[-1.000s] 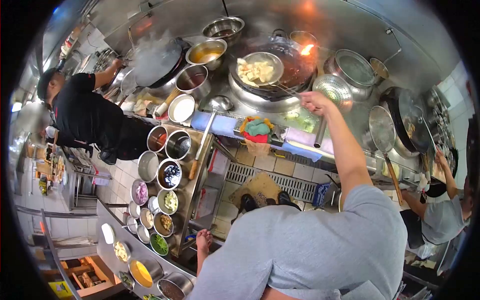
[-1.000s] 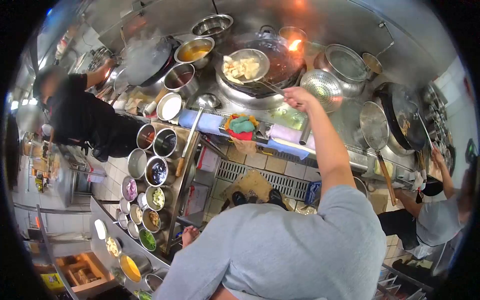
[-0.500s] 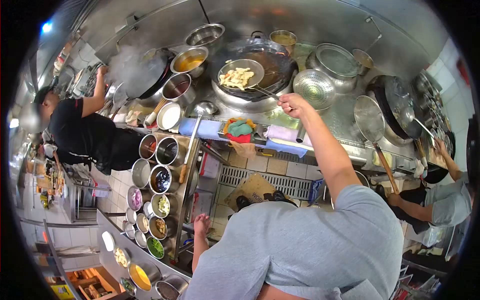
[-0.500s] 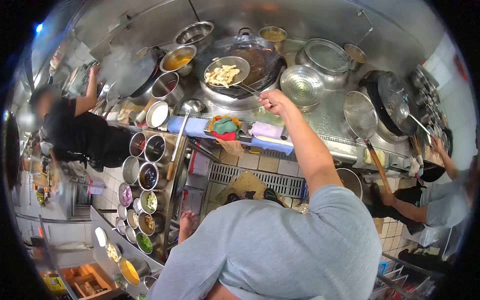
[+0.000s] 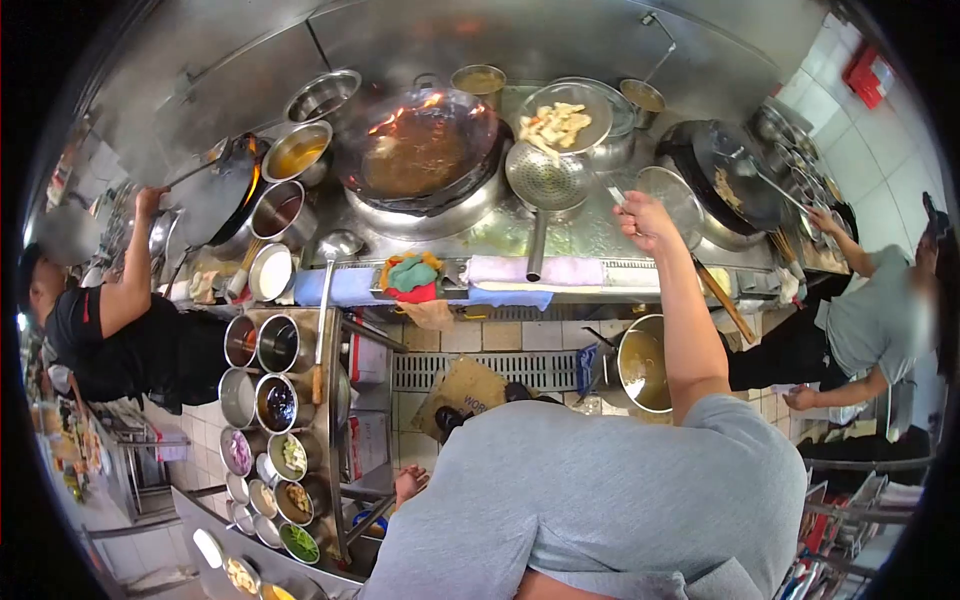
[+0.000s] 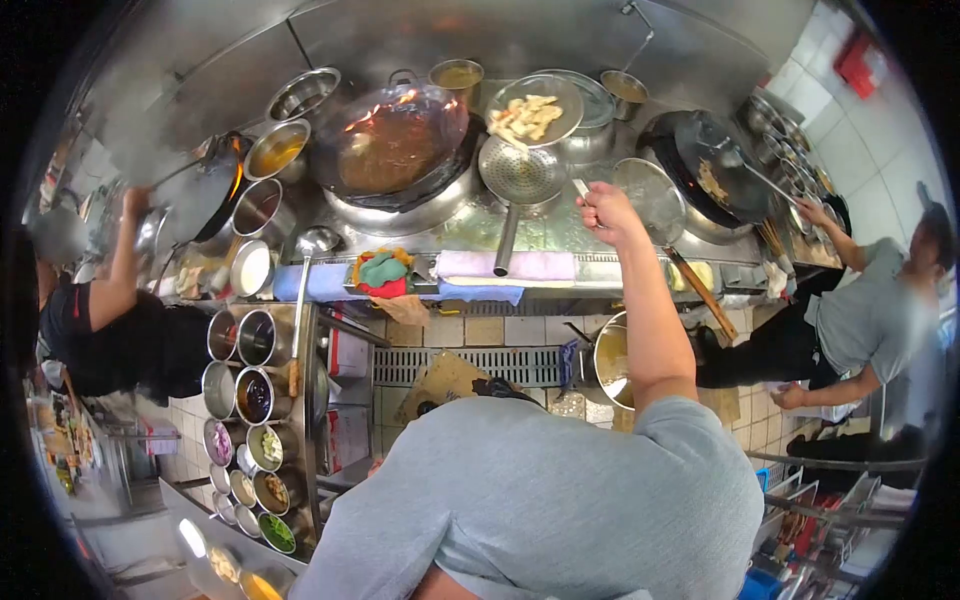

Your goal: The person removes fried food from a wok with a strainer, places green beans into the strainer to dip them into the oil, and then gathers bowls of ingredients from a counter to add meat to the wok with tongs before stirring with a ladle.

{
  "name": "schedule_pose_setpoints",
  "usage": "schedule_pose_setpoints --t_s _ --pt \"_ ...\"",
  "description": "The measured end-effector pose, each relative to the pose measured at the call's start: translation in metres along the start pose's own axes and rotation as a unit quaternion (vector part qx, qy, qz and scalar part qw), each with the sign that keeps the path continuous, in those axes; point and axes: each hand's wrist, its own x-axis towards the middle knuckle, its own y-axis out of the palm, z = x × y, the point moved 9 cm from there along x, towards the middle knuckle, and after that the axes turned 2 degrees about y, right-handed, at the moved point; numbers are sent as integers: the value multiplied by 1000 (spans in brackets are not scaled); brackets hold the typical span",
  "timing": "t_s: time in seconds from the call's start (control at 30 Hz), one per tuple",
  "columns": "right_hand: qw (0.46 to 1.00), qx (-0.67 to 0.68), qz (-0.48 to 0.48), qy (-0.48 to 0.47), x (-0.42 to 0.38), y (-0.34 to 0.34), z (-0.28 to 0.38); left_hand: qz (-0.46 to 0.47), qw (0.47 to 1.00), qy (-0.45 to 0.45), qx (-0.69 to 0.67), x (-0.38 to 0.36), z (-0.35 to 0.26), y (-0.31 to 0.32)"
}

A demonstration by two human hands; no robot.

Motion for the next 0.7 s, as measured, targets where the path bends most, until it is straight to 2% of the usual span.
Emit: schedule_pose_setpoints --t_s 0.03,0.13,0.2,0.27,0.3,0.33,0.37,0.4,0.47,0.53,0.6,0.63,0.67,0.7 --pt "999 5 -45 -13 4 -8 -5 -5 1000 4 28 -2 -7 1" --pt "999 0 -51 -4 10 -13 -18 -29 993 5 112 -14 -46 21" --pt "995 44 -86 0 6 -27 -36 -28 985 11 168 -11 -72 39" --pt "992 -54 -113 -31 16 -44 -61 -21 965 22 259 3 -100 68" --pt "961 -200 -186 -47 13 -52 -62 -19 932 28 361 7 -119 88" --pt "960 -202 -190 -45 20 -62 -71 -14 888 37 458 12 -137 112" --pt "915 -316 -231 -101 26 -79 -68 -41 795 165 582 25 -161 138" --pt "852 -424 -266 -154 27 -86 -62 -65 670 285 682 31 -177 169" --pt "867 -404 -256 -141 17 -87 -58 -73 719 204 660 19 -208 236" --pt "881 -381 -247 -135 0 -74 -44 -30 691 300 657 37 -220 300" --pt "923 -292 -216 -130 -13 -52 -30 -7 617 470 631 65 -216 355" --pt "951 -211 -190 -124 -16 -43 -26 -1 608 433 666 68 -219 381" --pt "949 -213 -195 -126 -20 -38 -17 7 596 396 699 66 -222 406" --pt "971 -146 -151 -117 -19 -27 -15 12 593 400 698 71 -219 422"
